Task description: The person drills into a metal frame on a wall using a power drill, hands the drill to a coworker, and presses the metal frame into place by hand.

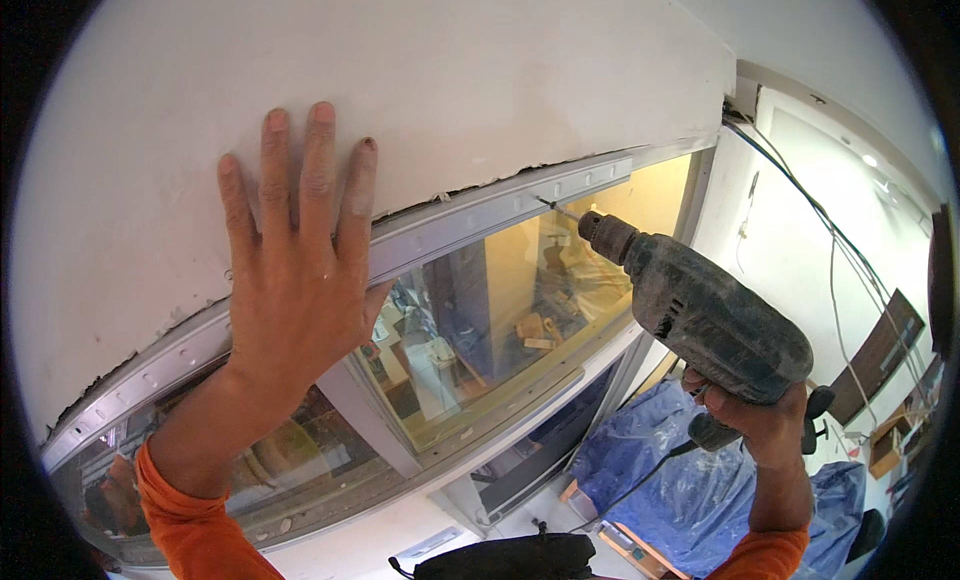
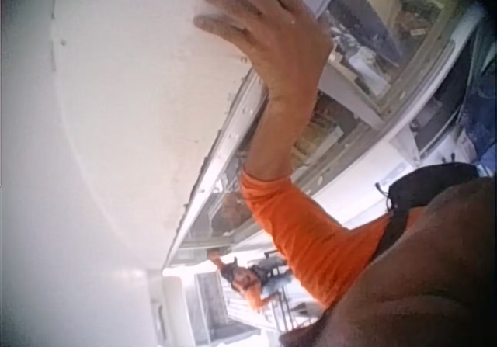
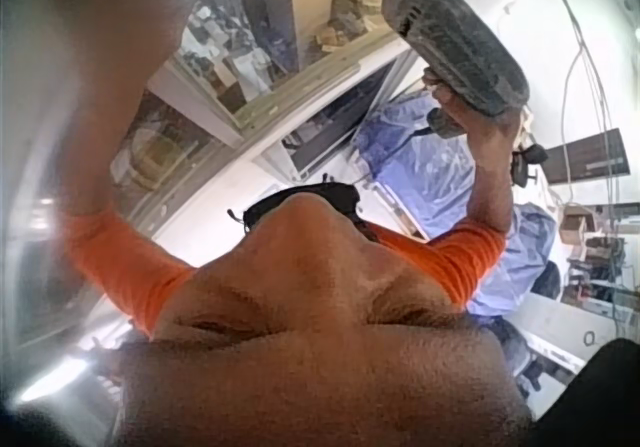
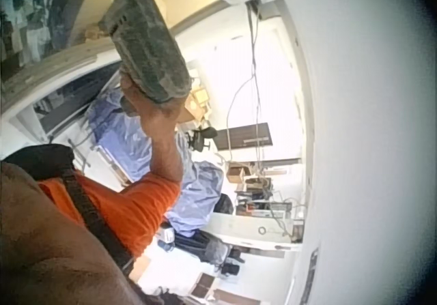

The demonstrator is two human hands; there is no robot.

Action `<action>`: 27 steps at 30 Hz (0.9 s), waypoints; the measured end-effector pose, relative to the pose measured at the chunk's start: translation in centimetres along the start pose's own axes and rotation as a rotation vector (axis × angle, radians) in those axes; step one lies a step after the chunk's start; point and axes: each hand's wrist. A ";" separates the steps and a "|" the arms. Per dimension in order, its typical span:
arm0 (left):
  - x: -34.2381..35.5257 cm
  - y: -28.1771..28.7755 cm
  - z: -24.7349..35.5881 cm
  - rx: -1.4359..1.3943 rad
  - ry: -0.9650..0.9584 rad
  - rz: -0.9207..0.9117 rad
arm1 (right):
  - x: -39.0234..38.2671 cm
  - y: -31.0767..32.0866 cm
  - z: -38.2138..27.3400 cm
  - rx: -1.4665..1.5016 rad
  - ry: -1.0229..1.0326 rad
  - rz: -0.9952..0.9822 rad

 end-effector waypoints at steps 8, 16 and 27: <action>0.1 0.0 0.0 -0.010 -0.013 0.055 | -0.5 -0.7 -0.7 -0.061 -0.039 0.015; -0.1 -0.8 -0.4 0.042 -0.016 0.023 | -0.3 -1.2 -1.3 -0.133 -0.102 0.052; -0.2 -1.2 -0.5 0.004 -0.027 0.051 | -0.1 -1.0 -2.2 -0.233 -0.070 0.053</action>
Point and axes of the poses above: each hand's wrist, its own x-axis towards the middle knuckle, its own y-axis out of the back of the hand, z = x × y, and after that the axes turned 6 degrees about -x, right-handed
